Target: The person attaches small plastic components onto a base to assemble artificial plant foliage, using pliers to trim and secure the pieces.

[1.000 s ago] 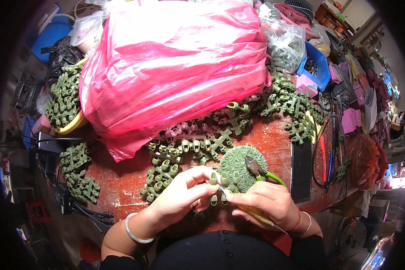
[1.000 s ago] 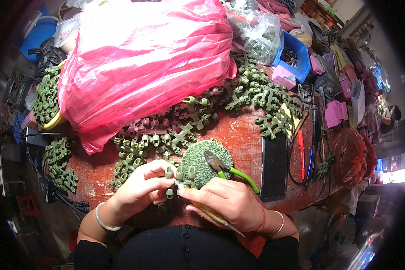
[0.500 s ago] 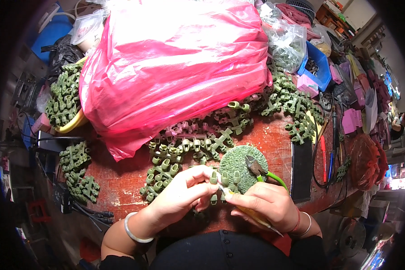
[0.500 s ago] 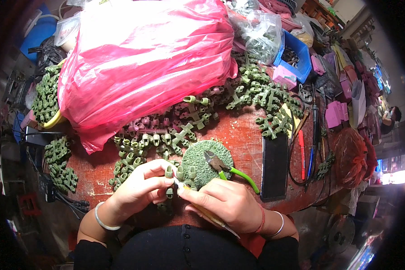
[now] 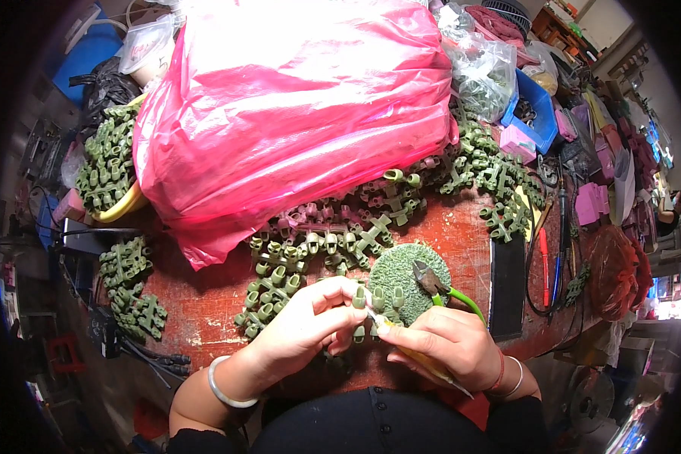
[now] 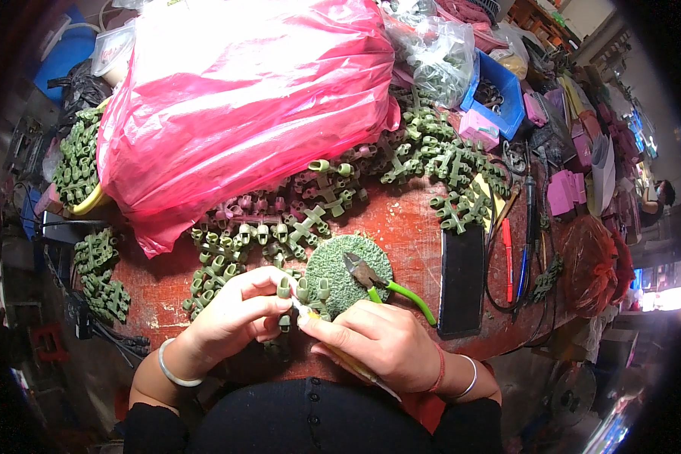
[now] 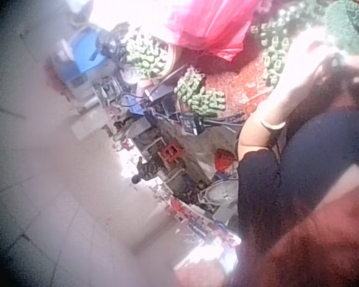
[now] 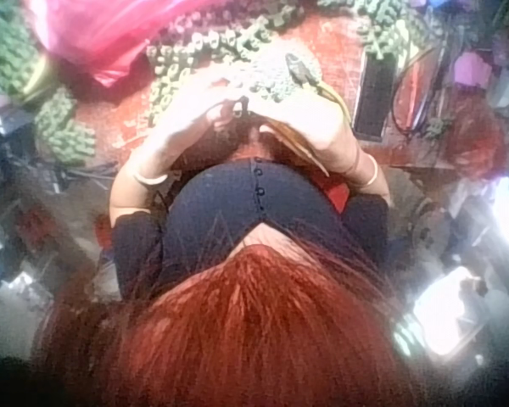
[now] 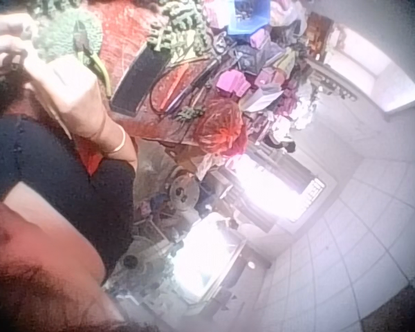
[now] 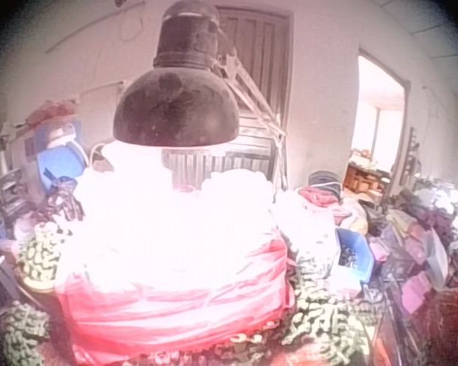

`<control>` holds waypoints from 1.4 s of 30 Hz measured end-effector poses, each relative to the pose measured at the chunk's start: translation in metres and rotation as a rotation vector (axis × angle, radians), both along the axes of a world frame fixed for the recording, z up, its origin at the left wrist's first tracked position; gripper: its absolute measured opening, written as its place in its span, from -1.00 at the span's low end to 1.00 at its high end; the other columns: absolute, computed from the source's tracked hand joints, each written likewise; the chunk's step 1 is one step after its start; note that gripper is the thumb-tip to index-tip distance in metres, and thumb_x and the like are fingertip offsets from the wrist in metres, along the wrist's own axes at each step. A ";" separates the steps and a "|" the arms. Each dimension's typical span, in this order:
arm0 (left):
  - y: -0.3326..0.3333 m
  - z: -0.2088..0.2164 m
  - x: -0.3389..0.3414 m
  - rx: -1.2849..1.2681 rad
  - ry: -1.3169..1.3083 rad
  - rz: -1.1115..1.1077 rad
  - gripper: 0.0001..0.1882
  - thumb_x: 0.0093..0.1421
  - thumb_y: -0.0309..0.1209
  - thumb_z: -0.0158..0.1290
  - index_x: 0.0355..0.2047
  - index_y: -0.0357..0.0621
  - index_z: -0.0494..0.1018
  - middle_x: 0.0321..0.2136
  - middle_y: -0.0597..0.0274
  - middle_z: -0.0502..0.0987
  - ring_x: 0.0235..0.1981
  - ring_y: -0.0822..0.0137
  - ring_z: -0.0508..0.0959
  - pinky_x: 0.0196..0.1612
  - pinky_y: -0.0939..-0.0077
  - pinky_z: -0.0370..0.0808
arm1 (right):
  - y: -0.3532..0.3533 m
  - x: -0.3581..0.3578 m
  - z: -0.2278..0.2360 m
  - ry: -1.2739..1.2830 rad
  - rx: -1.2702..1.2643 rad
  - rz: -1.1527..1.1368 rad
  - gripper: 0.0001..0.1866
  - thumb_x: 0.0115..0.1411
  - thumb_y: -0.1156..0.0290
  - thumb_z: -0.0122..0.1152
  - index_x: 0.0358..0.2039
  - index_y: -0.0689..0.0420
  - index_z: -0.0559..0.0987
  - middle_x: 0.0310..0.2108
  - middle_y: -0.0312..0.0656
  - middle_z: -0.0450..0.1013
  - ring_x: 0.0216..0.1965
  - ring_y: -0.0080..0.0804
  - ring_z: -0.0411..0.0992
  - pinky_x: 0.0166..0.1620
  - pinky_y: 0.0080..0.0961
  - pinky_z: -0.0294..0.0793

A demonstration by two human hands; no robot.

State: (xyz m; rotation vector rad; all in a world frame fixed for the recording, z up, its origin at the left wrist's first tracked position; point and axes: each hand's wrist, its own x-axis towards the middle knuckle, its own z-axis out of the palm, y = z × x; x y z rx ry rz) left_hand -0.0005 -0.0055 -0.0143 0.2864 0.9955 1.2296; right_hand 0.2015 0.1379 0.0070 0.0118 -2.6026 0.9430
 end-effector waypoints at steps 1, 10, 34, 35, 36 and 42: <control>0.000 0.000 0.000 0.003 0.000 -0.003 -0.86 0.31 -0.50 0.12 -0.13 -0.16 0.48 -0.30 0.38 0.50 -0.52 0.61 0.38 -0.51 0.68 0.27 | 0.000 0.000 0.000 0.004 0.003 0.000 -0.56 0.16 0.38 0.41 0.08 0.07 0.61 -0.50 -0.27 0.41 -0.49 -0.35 0.45 -0.41 -0.40 0.46; 0.000 0.000 0.000 -0.012 0.003 0.007 -0.85 0.31 -0.50 0.12 -0.12 -0.14 0.48 -0.31 0.39 0.50 -0.52 0.62 0.38 -0.51 0.69 0.26 | 0.000 -0.001 0.000 -0.005 0.035 0.001 -0.57 0.15 0.37 0.42 0.06 0.08 0.62 -0.50 -0.29 0.41 -0.49 -0.36 0.46 -0.41 -0.42 0.47; 0.000 0.001 0.000 0.003 0.008 0.007 -0.84 0.31 -0.49 0.13 -0.11 -0.14 0.48 -0.36 0.42 0.48 -0.53 0.63 0.37 -0.50 0.70 0.25 | 0.000 -0.001 0.000 -0.003 0.030 -0.001 -0.56 0.13 0.39 0.43 0.06 0.09 0.62 -0.50 -0.27 0.41 -0.49 -0.36 0.46 -0.41 -0.41 0.47; 0.000 0.001 0.000 0.003 0.008 0.008 -0.84 0.31 -0.49 0.13 -0.11 -0.14 0.48 -0.36 0.42 0.48 -0.53 0.63 0.37 -0.50 0.70 0.25 | 0.000 -0.001 0.000 -0.003 0.031 -0.001 -0.56 0.13 0.39 0.43 0.06 0.09 0.62 -0.50 -0.27 0.41 -0.49 -0.36 0.46 -0.41 -0.41 0.47; 0.000 0.001 0.000 0.006 0.004 0.003 -0.84 0.31 -0.49 0.13 -0.11 -0.14 0.48 -0.36 0.42 0.48 -0.52 0.63 0.37 -0.50 0.70 0.25 | 0.000 -0.001 0.001 0.010 0.013 0.002 -0.57 0.14 0.39 0.43 0.05 0.10 0.62 -0.50 -0.27 0.42 -0.50 -0.36 0.46 -0.42 -0.41 0.47; 0.001 -0.001 0.000 0.017 0.013 -0.004 -0.82 0.36 -0.41 0.13 -0.08 -0.19 0.48 -0.38 0.36 0.52 -0.56 0.60 0.41 -0.52 0.66 0.37 | 0.005 0.004 0.003 0.055 -0.223 0.011 -0.62 0.17 0.39 0.42 0.00 0.16 0.64 -0.44 -0.20 0.54 -0.50 -0.33 0.51 -0.41 -0.43 0.48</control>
